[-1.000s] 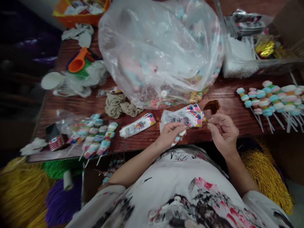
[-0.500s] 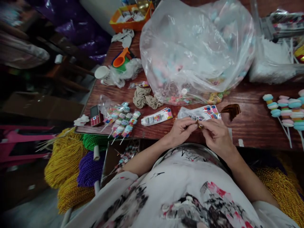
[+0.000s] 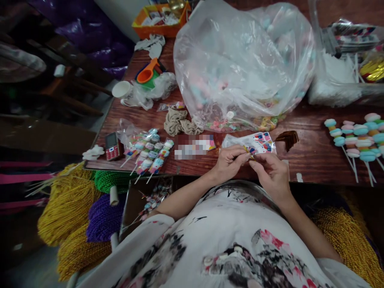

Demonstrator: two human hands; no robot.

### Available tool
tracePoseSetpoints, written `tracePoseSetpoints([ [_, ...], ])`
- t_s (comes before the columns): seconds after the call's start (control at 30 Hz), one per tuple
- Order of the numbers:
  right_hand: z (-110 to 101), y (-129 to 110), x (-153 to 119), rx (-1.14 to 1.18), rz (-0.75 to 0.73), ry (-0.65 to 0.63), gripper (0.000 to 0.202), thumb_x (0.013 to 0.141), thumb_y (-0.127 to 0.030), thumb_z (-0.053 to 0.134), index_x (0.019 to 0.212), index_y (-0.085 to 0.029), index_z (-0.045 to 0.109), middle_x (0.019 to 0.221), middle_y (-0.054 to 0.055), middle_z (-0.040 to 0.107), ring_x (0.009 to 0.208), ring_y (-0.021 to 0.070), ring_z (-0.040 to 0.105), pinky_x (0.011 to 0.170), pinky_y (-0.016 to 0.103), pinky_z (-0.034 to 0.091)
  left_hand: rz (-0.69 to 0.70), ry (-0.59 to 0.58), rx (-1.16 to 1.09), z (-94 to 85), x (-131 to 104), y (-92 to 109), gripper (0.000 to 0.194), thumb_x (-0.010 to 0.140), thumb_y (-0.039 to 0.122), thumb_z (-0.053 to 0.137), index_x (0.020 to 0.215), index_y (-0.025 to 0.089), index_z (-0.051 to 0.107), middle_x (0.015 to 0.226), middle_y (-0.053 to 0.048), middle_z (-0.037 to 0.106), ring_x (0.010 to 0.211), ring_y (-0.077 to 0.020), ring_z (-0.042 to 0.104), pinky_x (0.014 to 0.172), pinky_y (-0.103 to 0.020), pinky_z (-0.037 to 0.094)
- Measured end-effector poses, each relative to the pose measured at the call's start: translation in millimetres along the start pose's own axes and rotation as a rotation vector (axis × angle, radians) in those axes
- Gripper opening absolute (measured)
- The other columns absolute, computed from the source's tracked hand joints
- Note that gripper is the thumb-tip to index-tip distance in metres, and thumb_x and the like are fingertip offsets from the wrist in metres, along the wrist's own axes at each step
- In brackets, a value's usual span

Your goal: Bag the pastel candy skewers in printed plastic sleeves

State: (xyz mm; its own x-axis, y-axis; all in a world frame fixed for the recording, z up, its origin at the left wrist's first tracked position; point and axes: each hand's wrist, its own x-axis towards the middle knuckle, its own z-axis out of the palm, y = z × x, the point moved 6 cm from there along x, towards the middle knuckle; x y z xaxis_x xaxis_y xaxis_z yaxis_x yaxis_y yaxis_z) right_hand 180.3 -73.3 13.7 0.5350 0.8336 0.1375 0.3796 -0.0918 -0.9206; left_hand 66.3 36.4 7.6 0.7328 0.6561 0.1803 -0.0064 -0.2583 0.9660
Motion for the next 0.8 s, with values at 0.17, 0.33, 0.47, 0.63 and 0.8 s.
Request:
tracePoseSetpoints([
  [0.17, 5.8, 13.7, 13.9, 0.246, 0.201, -0.073, 0.015, 0.074, -0.032, 0.076, 0.084, -0.021, 0.075, 0.081, 0.002, 0.075, 0.07, 0.0155, 0.067, 0.068, 0.029, 0.057, 0.155, -0.1, 0.33, 10.6, -0.4, 7.8, 0.033, 0.096, 0.034, 0.043, 0.081, 0.018, 0.068, 0.088, -0.01, 0.066, 0.085, -0.017, 0.061, 0.081, -0.029, 0.048],
  [0.33, 15.8, 33.3, 24.7, 0.455, 0.283, -0.256, 0.025, 0.061, -0.038, 0.086, 0.076, -0.021, 0.075, 0.07, 0.0, 0.072, 0.065, 0.015, 0.066, 0.062, 0.029, 0.056, 0.231, -0.171, 0.485, 13.2, 0.7, 13.8, 0.031, 0.097, 0.031, 0.042, 0.089, 0.017, 0.068, 0.088, -0.012, 0.067, 0.086, -0.0181, 0.062, 0.078, -0.029, 0.047],
  [0.47, 25.8, 39.4, 27.2, 0.57, 0.341, -0.427, 0.029, 0.061, -0.04, 0.088, 0.079, -0.021, 0.075, 0.07, 0.001, 0.072, 0.065, 0.0157, 0.067, 0.064, 0.03, 0.057, 0.335, -0.163, 0.57, 11.0, 2.5, 22.1, 0.031, 0.098, 0.028, 0.04, 0.087, 0.015, 0.067, 0.085, -0.011, 0.067, 0.082, -0.0168, 0.062, 0.076, -0.028, 0.047],
  [0.63, 22.1, 35.0, 34.2, 0.588, 0.362, -0.462, 0.028, 0.061, -0.041, 0.087, 0.069, -0.019, 0.071, 0.063, 0.001, 0.068, 0.055, 0.0118, 0.059, 0.055, 0.025, 0.051, 0.464, -0.131, 0.641, 11.1, 2.6, 30.2, 0.027, 0.096, 0.025, 0.042, 0.089, 0.014, 0.065, 0.082, -0.009, 0.066, 0.078, -0.0159, 0.061, 0.073, -0.027, 0.048],
  [0.8, 5.4, 0.9, 39.5, 0.241, -0.033, -0.563, 0.026, 0.083, -0.036, 0.069, 0.065, -0.018, 0.064, 0.058, 0.0, 0.059, 0.055, 0.0114, 0.053, 0.053, 0.025, 0.044, 0.152, -0.28, 0.236, 9.1, 7.5, 28.5, 0.036, 0.094, 0.033, 0.049, 0.066, 0.014, 0.06, 0.065, -0.003, 0.057, 0.064, -0.0108, 0.054, 0.065, -0.024, 0.047],
])
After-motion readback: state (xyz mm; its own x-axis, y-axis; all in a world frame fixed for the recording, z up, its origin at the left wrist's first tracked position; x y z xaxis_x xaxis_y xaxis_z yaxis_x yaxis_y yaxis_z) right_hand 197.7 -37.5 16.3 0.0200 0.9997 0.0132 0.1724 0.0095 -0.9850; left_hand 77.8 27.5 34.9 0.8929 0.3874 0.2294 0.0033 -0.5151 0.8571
